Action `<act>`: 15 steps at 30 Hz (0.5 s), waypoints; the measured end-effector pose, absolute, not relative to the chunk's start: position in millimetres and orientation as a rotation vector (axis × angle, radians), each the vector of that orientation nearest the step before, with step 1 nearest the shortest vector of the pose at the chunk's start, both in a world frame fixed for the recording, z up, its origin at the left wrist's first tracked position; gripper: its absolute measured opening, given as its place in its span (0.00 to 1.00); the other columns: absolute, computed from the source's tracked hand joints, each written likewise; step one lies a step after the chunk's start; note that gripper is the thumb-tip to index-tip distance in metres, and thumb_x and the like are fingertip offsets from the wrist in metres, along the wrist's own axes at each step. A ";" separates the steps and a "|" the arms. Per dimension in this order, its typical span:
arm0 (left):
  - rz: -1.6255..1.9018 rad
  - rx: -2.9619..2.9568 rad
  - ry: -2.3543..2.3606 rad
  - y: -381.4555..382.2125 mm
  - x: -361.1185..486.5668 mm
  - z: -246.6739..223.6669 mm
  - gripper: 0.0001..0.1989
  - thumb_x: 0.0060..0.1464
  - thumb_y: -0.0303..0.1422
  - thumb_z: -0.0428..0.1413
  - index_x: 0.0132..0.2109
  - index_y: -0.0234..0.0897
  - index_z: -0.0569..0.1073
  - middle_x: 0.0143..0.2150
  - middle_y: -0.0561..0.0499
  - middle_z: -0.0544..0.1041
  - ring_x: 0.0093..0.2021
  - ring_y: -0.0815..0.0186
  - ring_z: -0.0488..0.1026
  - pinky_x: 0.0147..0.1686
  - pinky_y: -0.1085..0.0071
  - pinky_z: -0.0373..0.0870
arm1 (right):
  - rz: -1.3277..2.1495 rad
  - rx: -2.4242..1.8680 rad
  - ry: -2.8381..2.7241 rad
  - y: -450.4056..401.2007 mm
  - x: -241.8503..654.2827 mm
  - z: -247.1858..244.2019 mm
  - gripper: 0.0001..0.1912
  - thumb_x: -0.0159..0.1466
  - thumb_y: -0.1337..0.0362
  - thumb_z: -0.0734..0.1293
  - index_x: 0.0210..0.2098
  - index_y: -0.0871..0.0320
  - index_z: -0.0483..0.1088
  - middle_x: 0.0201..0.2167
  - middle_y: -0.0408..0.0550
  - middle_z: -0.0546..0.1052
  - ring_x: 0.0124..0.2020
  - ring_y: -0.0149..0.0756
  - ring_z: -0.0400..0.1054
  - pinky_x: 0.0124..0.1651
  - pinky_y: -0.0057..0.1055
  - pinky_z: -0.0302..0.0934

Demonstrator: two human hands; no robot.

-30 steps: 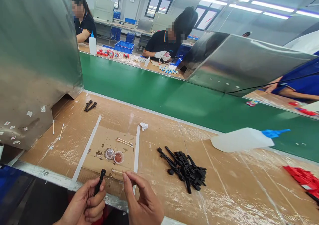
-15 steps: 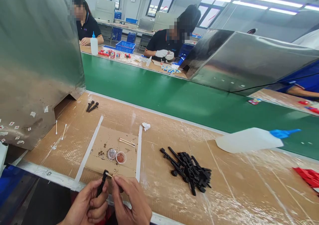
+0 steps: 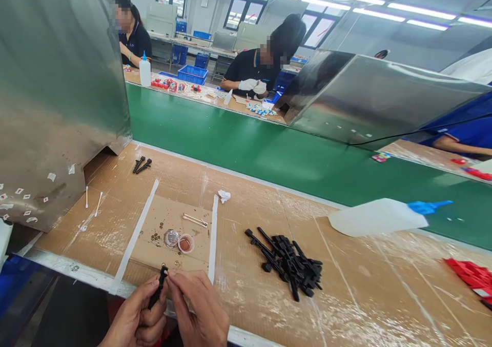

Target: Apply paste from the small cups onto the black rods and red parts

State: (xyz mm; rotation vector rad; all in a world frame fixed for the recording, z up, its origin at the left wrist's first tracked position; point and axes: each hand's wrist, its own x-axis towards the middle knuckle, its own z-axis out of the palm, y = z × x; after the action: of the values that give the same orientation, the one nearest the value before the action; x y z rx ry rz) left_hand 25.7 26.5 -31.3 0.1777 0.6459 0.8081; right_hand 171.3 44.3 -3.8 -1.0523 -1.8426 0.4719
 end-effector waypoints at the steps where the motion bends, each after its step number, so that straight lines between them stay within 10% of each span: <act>1: 0.812 0.179 0.643 26.3 25.8 -31.8 0.25 0.46 0.56 0.61 0.32 0.39 0.66 0.14 0.68 0.47 0.13 0.79 0.37 0.14 0.79 0.33 | 0.454 -1.028 -1.874 43.7 172.2 -4.7 0.24 0.61 0.79 0.69 0.52 0.50 0.70 0.40 0.45 0.80 0.39 0.36 0.76 0.40 0.29 0.74; 15: 0.839 0.175 0.623 24.6 24.1 -36.1 0.22 0.49 0.52 0.61 0.33 0.40 0.64 0.14 0.68 0.47 0.14 0.78 0.37 0.14 0.79 0.34 | 0.334 -1.119 -1.825 44.3 162.3 0.5 0.09 0.64 0.77 0.68 0.40 0.57 0.70 0.31 0.43 0.77 0.32 0.29 0.73 0.37 0.24 0.70</act>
State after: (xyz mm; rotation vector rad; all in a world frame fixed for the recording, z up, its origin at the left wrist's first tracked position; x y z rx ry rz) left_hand 24.1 24.6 -36.1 0.1754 0.6233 0.8389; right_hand 162.3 44.3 0.5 -1.1194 -1.8247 0.3344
